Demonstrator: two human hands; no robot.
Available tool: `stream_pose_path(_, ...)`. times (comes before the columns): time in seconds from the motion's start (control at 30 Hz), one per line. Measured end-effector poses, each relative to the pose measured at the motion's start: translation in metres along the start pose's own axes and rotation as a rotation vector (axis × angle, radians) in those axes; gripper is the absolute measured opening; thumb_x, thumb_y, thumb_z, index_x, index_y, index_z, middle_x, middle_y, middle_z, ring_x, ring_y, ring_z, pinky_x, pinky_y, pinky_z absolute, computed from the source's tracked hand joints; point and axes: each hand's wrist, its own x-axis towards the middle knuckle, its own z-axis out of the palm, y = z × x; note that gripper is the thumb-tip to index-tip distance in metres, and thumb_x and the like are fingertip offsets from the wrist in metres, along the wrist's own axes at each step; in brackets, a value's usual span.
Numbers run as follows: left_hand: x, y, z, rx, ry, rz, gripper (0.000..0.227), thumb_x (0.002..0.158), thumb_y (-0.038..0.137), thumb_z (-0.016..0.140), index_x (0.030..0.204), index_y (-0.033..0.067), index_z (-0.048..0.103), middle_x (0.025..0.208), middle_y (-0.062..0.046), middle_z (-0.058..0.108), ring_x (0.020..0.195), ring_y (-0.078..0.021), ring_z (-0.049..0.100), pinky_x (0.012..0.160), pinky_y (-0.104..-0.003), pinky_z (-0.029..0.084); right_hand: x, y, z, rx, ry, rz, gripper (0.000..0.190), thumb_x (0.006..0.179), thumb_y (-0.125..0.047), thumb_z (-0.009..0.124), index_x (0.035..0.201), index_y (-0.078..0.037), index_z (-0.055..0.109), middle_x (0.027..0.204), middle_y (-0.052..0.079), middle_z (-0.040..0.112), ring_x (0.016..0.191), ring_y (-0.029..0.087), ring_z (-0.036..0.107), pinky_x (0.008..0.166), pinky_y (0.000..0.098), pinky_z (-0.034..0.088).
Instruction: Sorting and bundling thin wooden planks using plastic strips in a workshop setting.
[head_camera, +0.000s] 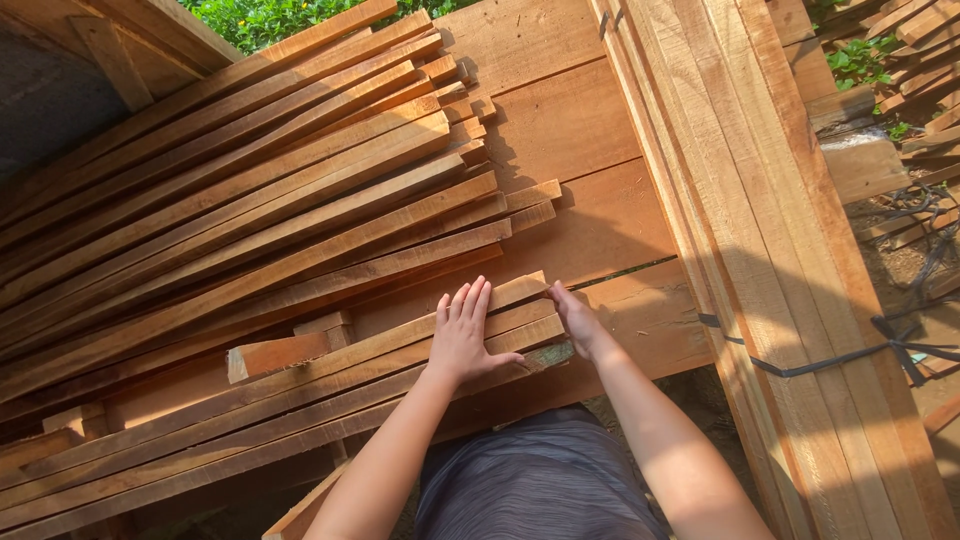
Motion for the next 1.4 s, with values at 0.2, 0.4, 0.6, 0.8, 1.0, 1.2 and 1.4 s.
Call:
stream_pose_path(0.2,0.001,0.002,0.001,0.034,-0.072,-0.011,0.144,0.055,0.089,0.070,0.163,0.0087,0.017,0.167,-0.009,0.022,0.151,-0.0282,0.024,0.123,-0.053,0.015,0.022,0.024,-0.007,0.235,-0.009,0.085,0.061,0.099,-0.063,0.050,0.141,-0.020,0.063,0.128,0.013,0.070,0.110,0.027,0.070,0.101,0.0433,0.052)
stream_pose_path(0.4,0.005,-0.006,0.003,0.004,-0.029,-0.022,0.132,0.060,0.090,0.066,0.162,0.0173,0.025,0.155,-0.003,0.040,0.138,-0.0223,0.041,0.112,-0.043,0.031,0.017,0.010,0.003,0.176,-0.038,0.011,0.070,0.102,-0.066,0.043,0.153,-0.018,0.049,0.139,0.014,0.062,0.122,0.027,0.064,0.110,0.0462,0.045)
stream_pose_path(0.6,0.013,-0.023,0.005,-0.149,-0.097,-0.061,0.100,0.079,0.072,0.066,0.159,0.0229,0.030,0.153,-0.001,0.046,0.142,-0.0215,0.044,0.115,-0.045,0.034,0.014,-0.024,0.013,-0.444,0.064,-0.412,0.057,0.107,-0.052,0.046,0.150,-0.015,0.052,0.145,0.017,0.058,0.141,0.037,0.045,0.119,0.0520,0.030)
stream_pose_path(0.8,-0.014,-0.083,-0.023,-0.157,-0.109,-0.030,0.078,0.088,0.063,0.062,0.150,0.0197,0.045,0.150,-0.004,0.052,0.136,-0.0288,0.054,0.106,-0.049,0.046,-0.013,-0.043,0.089,-1.207,0.511,-0.981,0.047,0.095,-0.045,0.067,0.133,-0.018,0.063,0.150,0.007,0.052,0.135,0.035,0.050,0.111,0.0502,0.039)
stream_pose_path(1.0,-0.129,-0.132,-0.107,-0.461,-0.207,-0.022,0.059,0.088,0.047,0.067,0.135,0.0132,0.061,0.133,-0.017,0.067,0.121,-0.0414,0.064,0.101,-0.054,0.051,-0.036,0.042,0.246,-1.446,0.105,-0.939,0.075,0.079,-0.040,0.074,0.148,-0.019,0.050,0.159,0.003,0.042,0.148,0.032,0.036,0.116,0.0622,0.032)
stream_pose_path(1.2,-0.251,-0.265,-0.065,-0.185,0.102,-0.139,0.086,0.087,0.064,0.066,0.152,0.0127,0.043,0.157,-0.012,0.045,0.146,-0.0358,0.041,0.116,-0.054,0.039,-0.034,0.098,0.324,-1.548,0.271,-0.774,0.083,0.091,-0.056,0.065,0.154,-0.006,0.043,0.166,0.013,0.033,0.153,0.039,0.025,0.117,0.0703,0.019)
stream_pose_path(1.4,-0.350,-0.386,-0.014,-0.015,-0.043,-0.474,0.117,0.084,0.084,0.051,0.164,0.0080,0.011,0.173,-0.012,0.000,0.158,-0.0362,0.003,0.128,-0.056,0.014,-0.041,0.098,0.338,-1.628,0.302,-0.649,0.085,0.094,-0.055,0.060,0.159,-0.006,0.035,0.170,0.011,0.025,0.155,0.039,0.020,0.118,0.0725,0.017)
